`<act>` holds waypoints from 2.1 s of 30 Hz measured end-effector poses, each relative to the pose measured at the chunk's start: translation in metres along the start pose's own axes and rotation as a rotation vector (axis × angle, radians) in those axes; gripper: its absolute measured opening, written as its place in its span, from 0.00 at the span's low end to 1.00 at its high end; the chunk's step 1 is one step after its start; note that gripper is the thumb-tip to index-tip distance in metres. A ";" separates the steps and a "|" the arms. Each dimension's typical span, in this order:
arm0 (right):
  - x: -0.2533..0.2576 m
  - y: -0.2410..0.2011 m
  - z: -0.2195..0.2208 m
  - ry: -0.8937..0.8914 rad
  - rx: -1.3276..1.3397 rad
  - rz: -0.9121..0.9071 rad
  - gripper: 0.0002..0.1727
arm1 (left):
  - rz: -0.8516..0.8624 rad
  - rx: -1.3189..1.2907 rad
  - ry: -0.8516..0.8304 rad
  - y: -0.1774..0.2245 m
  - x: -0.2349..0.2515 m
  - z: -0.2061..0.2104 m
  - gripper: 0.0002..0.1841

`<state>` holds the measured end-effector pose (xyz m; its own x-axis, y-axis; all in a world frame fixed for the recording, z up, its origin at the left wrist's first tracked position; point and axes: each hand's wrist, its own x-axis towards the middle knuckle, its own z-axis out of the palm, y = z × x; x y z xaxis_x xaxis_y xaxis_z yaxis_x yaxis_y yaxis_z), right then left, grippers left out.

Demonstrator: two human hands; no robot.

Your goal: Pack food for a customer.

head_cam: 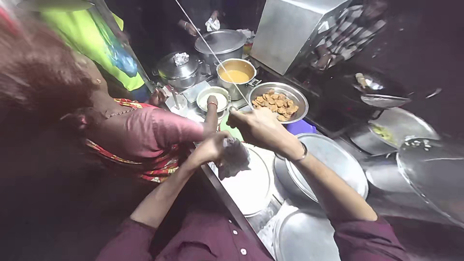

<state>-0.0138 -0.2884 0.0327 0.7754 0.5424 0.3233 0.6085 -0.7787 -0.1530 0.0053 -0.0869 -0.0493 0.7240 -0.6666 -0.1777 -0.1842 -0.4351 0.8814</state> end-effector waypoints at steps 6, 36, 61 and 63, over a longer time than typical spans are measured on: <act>-0.040 -0.053 0.021 0.058 -0.047 0.022 0.10 | -0.077 -0.621 0.504 -0.005 0.007 -0.006 0.26; 0.006 0.020 -0.004 -0.156 -0.210 0.293 0.09 | 0.102 -0.402 0.236 -0.005 0.006 -0.004 0.29; -0.008 0.120 0.010 -0.285 0.623 0.013 0.12 | 0.215 -0.802 0.148 0.005 -0.020 -0.002 0.29; 0.016 0.107 -0.024 -0.384 0.513 -0.012 0.11 | 0.201 -0.614 0.126 0.005 -0.015 0.000 0.31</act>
<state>0.0594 -0.3701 0.0436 0.7151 0.6988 -0.0153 0.5472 -0.5734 -0.6097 -0.0065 -0.0790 -0.0418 0.7941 -0.6067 0.0361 0.0617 0.1396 0.9883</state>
